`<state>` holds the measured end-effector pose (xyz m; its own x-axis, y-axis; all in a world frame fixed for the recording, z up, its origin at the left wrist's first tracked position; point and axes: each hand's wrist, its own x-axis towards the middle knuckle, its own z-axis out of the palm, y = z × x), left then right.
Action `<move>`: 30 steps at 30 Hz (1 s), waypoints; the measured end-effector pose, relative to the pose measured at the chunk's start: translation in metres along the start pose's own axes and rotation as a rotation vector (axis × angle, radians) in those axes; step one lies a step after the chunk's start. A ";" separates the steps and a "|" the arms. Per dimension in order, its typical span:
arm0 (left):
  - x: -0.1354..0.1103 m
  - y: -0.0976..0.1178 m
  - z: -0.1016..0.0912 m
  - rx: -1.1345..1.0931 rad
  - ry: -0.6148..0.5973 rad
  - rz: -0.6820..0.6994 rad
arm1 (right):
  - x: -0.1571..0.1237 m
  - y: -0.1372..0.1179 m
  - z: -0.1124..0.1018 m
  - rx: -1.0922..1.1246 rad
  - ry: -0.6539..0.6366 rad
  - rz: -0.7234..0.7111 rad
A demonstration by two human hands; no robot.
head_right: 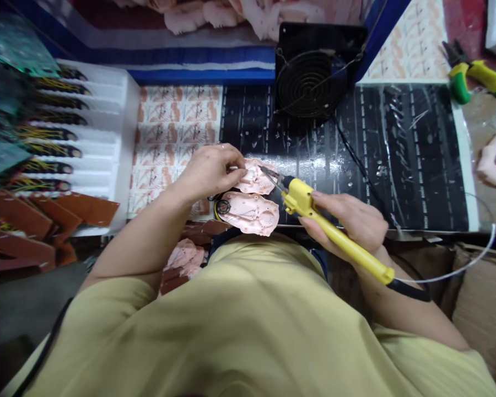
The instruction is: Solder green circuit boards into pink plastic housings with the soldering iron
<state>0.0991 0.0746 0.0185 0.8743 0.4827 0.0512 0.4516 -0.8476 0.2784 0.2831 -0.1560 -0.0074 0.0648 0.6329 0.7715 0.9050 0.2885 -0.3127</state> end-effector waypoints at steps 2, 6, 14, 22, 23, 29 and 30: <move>-0.001 0.001 0.000 0.013 0.001 -0.002 | -0.004 0.000 0.008 0.074 0.013 -0.015; -0.003 0.003 -0.002 0.023 -0.015 -0.012 | -0.003 0.001 0.016 0.184 0.029 -0.044; -0.006 0.012 -0.005 0.061 -0.056 -0.030 | 0.001 0.002 0.015 0.204 -0.013 -0.052; -0.008 0.011 -0.001 0.051 -0.017 -0.020 | 0.006 0.003 0.011 0.206 0.008 0.030; -0.008 0.012 -0.001 0.056 -0.024 -0.025 | 0.007 0.004 0.012 0.216 0.000 0.014; -0.009 0.018 -0.003 0.090 -0.038 -0.027 | 0.011 0.016 0.009 0.250 -0.118 -0.031; -0.009 0.018 -0.003 0.094 -0.039 -0.029 | 0.011 0.017 0.008 0.260 -0.118 -0.046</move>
<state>0.0992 0.0556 0.0258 0.8660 0.5001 0.0068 0.4901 -0.8512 0.1879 0.2960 -0.1386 -0.0081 -0.0369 0.6900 0.7229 0.7665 0.4837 -0.4226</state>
